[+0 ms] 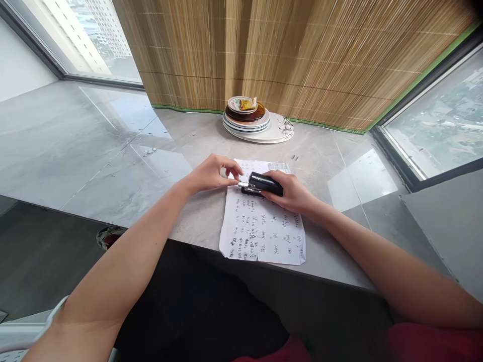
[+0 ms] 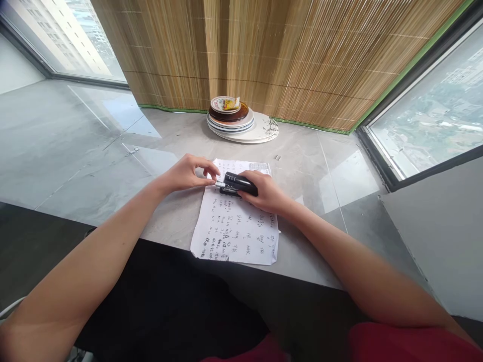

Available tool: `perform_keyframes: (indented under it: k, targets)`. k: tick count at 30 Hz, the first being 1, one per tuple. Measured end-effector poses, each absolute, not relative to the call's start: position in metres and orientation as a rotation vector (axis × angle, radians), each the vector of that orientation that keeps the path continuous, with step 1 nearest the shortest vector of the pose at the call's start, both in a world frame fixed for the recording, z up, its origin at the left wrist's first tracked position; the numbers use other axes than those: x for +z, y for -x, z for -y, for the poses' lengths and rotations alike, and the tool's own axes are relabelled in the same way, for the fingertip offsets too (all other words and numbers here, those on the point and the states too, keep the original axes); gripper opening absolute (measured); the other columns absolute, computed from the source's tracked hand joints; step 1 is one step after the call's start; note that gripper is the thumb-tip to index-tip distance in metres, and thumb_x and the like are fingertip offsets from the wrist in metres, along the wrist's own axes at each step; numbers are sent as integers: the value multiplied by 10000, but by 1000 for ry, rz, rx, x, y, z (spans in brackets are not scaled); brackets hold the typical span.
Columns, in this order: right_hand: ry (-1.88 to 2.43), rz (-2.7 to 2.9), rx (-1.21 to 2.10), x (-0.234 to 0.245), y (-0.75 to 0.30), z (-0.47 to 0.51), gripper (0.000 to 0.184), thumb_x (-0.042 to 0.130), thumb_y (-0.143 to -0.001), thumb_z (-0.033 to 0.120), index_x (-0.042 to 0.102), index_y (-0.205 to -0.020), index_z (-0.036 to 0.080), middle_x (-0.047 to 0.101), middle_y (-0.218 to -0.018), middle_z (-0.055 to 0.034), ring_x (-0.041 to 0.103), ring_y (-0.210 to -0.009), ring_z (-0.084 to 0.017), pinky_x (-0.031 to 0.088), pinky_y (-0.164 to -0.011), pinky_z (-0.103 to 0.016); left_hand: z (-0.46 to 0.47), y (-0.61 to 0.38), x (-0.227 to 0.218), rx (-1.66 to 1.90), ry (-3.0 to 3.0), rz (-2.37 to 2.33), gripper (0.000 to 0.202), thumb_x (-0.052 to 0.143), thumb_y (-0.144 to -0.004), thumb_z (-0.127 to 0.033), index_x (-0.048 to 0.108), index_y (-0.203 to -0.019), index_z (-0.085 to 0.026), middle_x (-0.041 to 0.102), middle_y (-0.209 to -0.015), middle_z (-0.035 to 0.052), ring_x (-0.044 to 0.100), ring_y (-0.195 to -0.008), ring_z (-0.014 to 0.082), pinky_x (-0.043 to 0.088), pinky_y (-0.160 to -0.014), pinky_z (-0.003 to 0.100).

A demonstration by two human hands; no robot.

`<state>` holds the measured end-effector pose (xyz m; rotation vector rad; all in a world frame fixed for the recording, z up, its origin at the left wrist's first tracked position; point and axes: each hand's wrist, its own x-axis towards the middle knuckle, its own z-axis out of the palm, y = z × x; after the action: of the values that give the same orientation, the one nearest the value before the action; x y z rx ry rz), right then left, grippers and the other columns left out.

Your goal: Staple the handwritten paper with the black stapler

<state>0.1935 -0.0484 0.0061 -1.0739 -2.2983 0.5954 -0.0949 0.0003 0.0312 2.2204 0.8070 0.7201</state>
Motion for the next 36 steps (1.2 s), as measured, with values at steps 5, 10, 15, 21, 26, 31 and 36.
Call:
perform_keyframes:
  k: [5,10,15,21,26,31,36]
  targets:
    - [1080,2303,598,6,-194,48,233,687,-948,330,653,-1166,257,728,-1034,-60,664,-922,-244,522,-828,-419,-1,93,28,739,-2241,-784,124,817,-838,-237,815,-961,-219,809,-914,49,726,-860,190,568,-800,341]
    - [1073,2294,597,6,-194,48,223,688,-942,317,652,-1155,260,725,-1021,-55,664,-903,-237,523,-817,-417,-1,88,22,742,-2237,-755,168,793,-864,-191,814,-1028,-227,816,-974,50,747,-925,196,569,-868,353]
    - [1082,2295,597,5,-195,47,223,687,-936,305,661,-1154,268,735,-1033,-54,668,-912,-242,523,-831,-429,0,81,15,781,-2234,-749,214,807,-840,-140,811,-1032,-236,809,-978,53,745,-960,209,582,-901,374]
    - [1058,2294,597,4,-196,46,225,684,-939,307,662,-1159,264,744,-1057,-57,675,-925,-239,522,-832,-423,2,74,8,838,-2242,-750,252,812,-827,-133,789,-1054,-238,792,-1028,53,729,-1012,225,567,-961,406]
    - [1060,2293,599,4,-196,46,253,689,-918,280,665,-1169,260,756,-1057,-57,684,-937,-243,522,-833,-417,6,67,7,838,-2083,-692,332,741,-849,-125,718,-1163,-228,749,-1180,60,719,-1034,200,561,-984,384]
    - [1064,2292,588,4,-195,45,236,692,-931,309,668,-1161,261,752,-1031,-53,676,-904,-234,517,-814,-409,8,63,7,816,-2103,-733,364,708,-823,-89,696,-1152,-241,744,-1134,41,697,-1011,194,537,-945,370]
    - [1071,2297,573,2,-197,45,235,692,-947,339,666,-1166,260,746,-1040,-55,672,-911,-236,508,-817,-409,6,64,7,792,-2099,-760,392,718,-811,-96,679,-1173,-240,739,-1093,37,688,-993,200,512,-907,367]
